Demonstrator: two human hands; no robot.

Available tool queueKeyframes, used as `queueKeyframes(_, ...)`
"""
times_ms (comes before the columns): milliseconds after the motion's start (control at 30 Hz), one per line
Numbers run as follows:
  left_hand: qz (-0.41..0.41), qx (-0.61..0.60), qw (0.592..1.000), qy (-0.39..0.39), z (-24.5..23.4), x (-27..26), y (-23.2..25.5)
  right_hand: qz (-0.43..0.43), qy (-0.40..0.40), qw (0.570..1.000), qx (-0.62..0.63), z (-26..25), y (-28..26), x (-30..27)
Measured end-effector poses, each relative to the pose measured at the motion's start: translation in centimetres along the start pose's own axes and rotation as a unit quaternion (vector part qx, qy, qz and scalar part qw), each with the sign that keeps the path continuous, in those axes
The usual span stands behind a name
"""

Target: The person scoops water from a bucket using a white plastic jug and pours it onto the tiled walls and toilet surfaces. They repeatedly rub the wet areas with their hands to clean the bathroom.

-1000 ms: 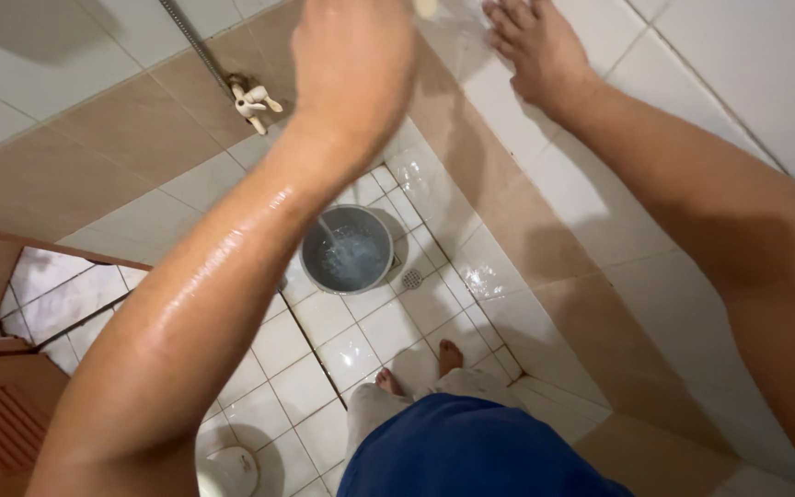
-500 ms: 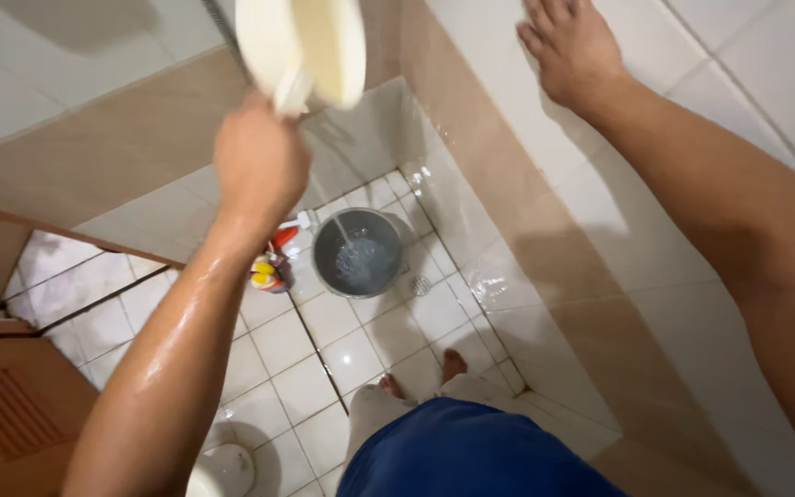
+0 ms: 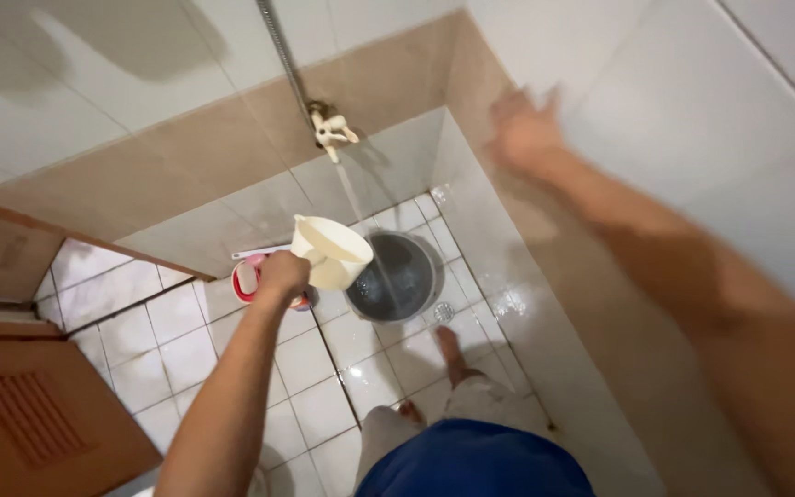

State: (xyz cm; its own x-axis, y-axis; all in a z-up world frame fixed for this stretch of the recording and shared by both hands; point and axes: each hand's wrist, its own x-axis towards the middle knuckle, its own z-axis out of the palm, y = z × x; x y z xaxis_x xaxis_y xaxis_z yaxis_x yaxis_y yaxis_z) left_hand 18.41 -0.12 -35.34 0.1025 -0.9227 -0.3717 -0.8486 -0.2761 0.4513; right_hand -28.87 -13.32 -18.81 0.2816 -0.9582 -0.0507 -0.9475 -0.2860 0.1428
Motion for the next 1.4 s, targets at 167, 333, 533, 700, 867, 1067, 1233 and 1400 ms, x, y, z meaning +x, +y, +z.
queueKeyframes(167,-0.052,-0.063,0.996,0.039,4.3,1.5,0.4,-0.123,0.065,0.972,0.190,5.2,-12.0,7.9)
queueKeyframes(333,-0.053,0.030,0.997,0.041,8.4,1.8,-0.5,-0.068,-0.048,0.958,0.275,6.2,-19.4,12.9)
queueKeyframes(533,-0.152,-0.002,0.988,0.038,10.0,0.1,0.7,-0.070,-0.044,0.943,0.323,11.1,-22.1,15.8)
queueKeyframes(700,-0.269,-0.093,0.959,0.003,6.9,-1.1,2.5,-0.129,0.014,0.927,0.353,13.7,-24.5,16.5)
queueKeyframes(867,-0.298,-0.089,0.950,0.000,6.7,-1.7,2.5,-0.159,0.014,0.912,0.377,12.1,-24.9,16.7)
queueKeyframes(1067,-0.130,0.053,0.990,-0.031,11.1,-0.1,0.1,-0.161,-0.049,0.924,0.344,7.7,-22.3,14.5)
queueKeyframes(1233,-0.161,-0.064,0.985,0.024,13.9,1.8,-1.0,-0.265,0.042,0.950,0.161,8.0,-18.3,13.1)
queueKeyframes(1400,-0.086,-0.098,0.991,0.028,14.4,2.4,-1.5,-0.255,0.040,0.963,0.082,6.3,-14.9,11.1)
